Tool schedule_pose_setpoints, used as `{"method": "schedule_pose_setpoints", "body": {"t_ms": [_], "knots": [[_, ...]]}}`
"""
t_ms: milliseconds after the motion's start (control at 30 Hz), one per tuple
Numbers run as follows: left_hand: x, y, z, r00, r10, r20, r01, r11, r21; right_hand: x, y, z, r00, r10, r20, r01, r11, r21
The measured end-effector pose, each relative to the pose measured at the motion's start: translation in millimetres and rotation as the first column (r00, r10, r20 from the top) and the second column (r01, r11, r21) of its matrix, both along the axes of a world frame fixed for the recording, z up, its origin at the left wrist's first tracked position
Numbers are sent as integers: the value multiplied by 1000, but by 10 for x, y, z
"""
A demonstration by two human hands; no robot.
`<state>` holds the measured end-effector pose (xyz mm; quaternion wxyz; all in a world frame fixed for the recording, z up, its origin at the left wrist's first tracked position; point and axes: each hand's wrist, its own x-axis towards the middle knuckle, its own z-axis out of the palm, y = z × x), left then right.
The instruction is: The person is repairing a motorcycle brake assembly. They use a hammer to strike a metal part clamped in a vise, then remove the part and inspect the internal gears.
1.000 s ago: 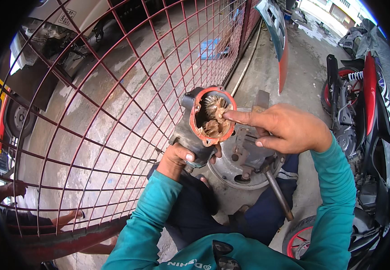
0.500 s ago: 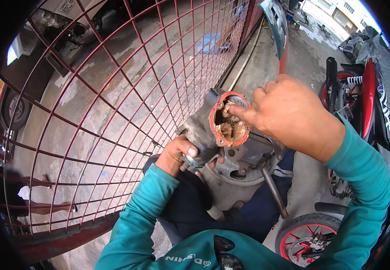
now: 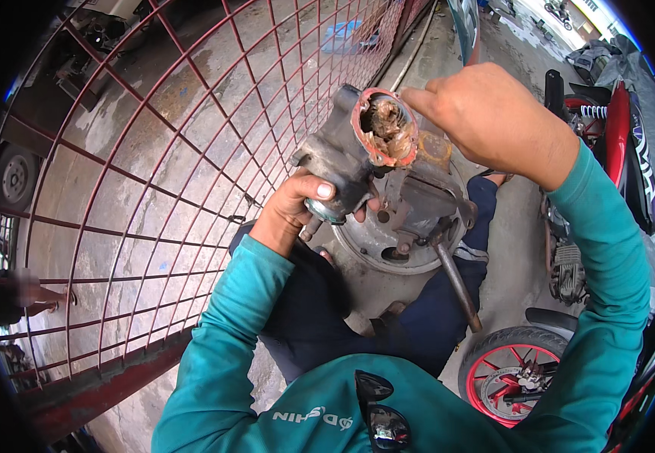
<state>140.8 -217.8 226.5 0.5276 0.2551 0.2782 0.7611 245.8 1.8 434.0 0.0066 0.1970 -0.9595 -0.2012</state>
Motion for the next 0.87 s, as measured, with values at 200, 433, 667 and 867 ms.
{"method": "schedule_pose_setpoints", "body": {"t_ms": [200,433,667,867], "knots": [[-66,-16,-26,998,-7,-54,7,1000,-2,76,30,-159,997,-13,74,26,982,-184],[-76,-14,3,996,1,-91,-1,1000,3,206,-82,-197,999,30,-42,-31,999,-41],[-44,3,10,995,37,-93,-32,998,58,428,-281,-200,1000,14,-20,-13,1000,25],[-30,-37,-11,989,-5,-150,8,1000,23,596,-163,-94,993,71,97,-49,975,-215]]}}
